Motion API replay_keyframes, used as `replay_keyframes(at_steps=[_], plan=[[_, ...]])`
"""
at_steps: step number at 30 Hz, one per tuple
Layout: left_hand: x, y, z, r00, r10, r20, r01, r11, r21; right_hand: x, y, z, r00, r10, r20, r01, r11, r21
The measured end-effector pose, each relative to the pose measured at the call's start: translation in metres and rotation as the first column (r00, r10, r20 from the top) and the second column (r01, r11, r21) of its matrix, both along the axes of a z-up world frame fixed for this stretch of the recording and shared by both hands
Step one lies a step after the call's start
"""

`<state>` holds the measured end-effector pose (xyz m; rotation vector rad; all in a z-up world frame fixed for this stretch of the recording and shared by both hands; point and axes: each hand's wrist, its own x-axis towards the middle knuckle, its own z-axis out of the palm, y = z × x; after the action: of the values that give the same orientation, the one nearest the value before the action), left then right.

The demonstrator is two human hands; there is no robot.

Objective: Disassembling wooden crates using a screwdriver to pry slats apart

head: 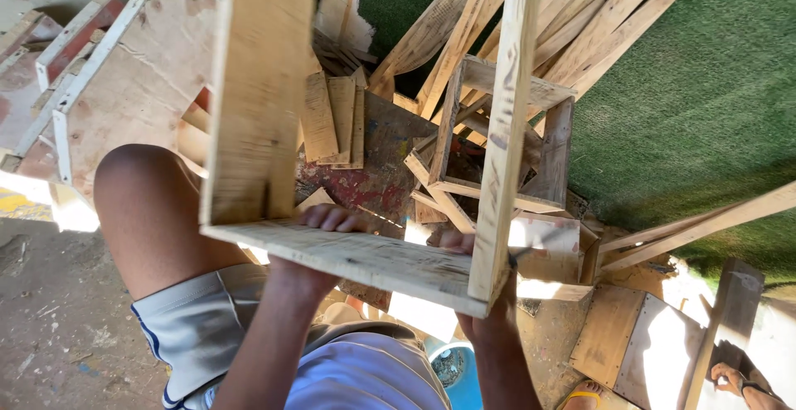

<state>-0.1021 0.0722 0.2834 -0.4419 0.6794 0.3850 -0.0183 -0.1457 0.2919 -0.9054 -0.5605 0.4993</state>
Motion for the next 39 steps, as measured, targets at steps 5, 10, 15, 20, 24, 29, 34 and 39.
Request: replay_keyframes(at_steps=[5, 10, 15, 20, 24, 29, 34, 39], plan=[[0.009, -0.033, -0.025, 0.997, -0.039, 0.065, 0.045, 0.995, -0.09, 0.015, -0.016, -0.009, 0.952, -0.275, -0.132, 0.246, 0.948, -0.202], [-0.044, -0.064, 0.002, 0.63, -0.643, -0.435, 0.725, 0.688, 0.032, 0.049, 0.012, 0.027, 0.942, -0.334, -0.02, 0.313, 0.901, -0.302], [-0.069, -0.059, 0.007, 0.632, -0.148, -0.76, 0.772, 0.199, 0.604, 0.064, 0.029, 0.036, 0.992, -0.036, 0.119, 0.099, 0.808, -0.581], [-0.004, -0.05, 0.037, 0.779, -0.155, -0.607, 0.618, 0.033, 0.785, 0.065, 0.032, -0.041, 0.998, -0.063, -0.022, 0.036, 0.789, -0.613], [0.019, -0.051, -0.001, 0.715, -0.021, -0.699, 0.699, 0.045, 0.714, 0.059, 0.053, -0.004, 0.995, 0.035, 0.091, 0.084, 0.175, -0.981], [0.019, -0.068, -0.126, 0.525, -0.031, -0.851, 0.835, 0.215, 0.507, 0.053, 0.017, -0.072, 0.992, 0.095, 0.088, 0.082, 0.067, -0.994], [0.024, -0.091, -0.203, 0.44, -0.121, -0.89, 0.819, 0.461, 0.342, 0.04, 0.019, -0.093, 0.979, 0.183, -0.084, -0.086, 0.003, -0.996], [0.025, -0.112, -0.248, 0.506, -0.174, -0.845, 0.748, 0.577, 0.33, 0.033, 0.051, -0.093, 0.942, 0.33, -0.058, -0.029, -0.093, -0.995]])
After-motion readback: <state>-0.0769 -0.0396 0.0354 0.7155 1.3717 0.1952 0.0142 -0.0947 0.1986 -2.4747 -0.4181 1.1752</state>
